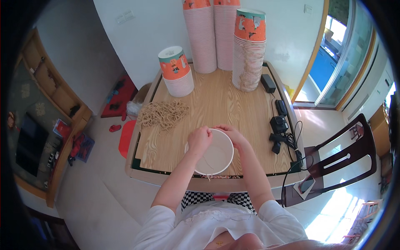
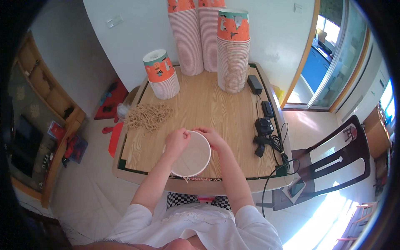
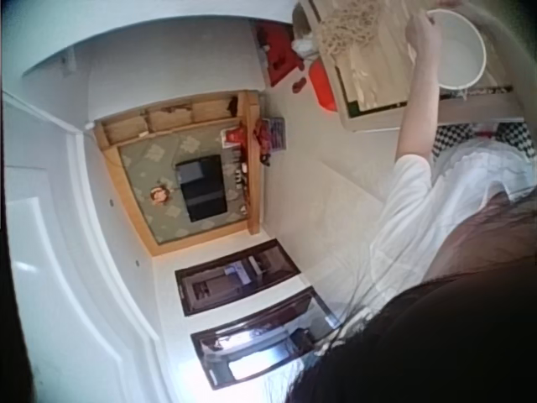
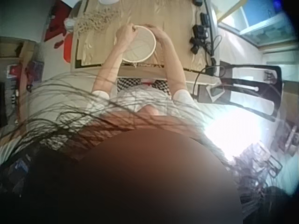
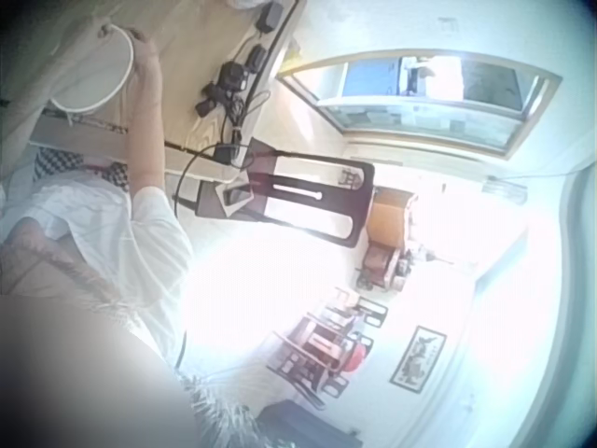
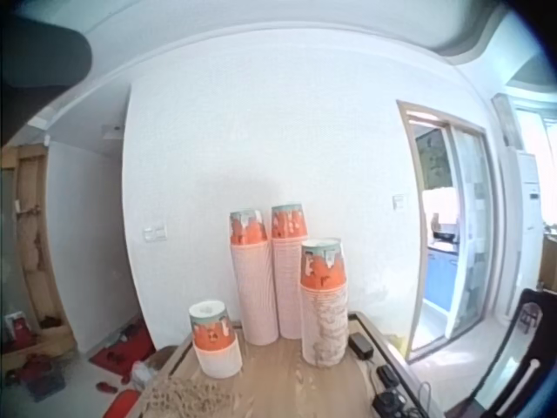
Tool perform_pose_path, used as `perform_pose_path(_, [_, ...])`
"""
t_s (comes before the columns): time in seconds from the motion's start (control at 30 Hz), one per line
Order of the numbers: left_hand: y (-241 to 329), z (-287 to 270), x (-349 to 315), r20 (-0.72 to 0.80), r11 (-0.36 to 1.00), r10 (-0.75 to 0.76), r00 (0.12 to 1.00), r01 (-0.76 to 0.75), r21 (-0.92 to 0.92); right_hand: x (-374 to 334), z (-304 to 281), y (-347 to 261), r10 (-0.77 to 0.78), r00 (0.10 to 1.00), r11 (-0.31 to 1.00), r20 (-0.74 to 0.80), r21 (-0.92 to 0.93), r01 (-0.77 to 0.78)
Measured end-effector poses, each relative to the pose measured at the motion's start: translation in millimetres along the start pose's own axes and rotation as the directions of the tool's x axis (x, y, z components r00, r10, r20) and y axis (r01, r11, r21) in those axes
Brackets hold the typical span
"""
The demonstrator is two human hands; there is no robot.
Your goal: Attaching rubber bands to paper cups and stacking them.
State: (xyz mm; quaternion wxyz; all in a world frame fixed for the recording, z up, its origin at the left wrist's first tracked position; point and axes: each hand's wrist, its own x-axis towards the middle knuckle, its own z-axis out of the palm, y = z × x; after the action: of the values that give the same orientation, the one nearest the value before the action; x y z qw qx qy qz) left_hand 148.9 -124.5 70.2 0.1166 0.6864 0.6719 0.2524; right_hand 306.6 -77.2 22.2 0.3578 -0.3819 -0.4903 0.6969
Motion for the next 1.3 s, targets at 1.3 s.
perform_pose_path(1.3, [1,3,-1,-0.08,1.0,0.012,0.997,-0.012,-0.003,32,-10,15,0.026,0.973,0.981,0.229,0.182,-0.069])
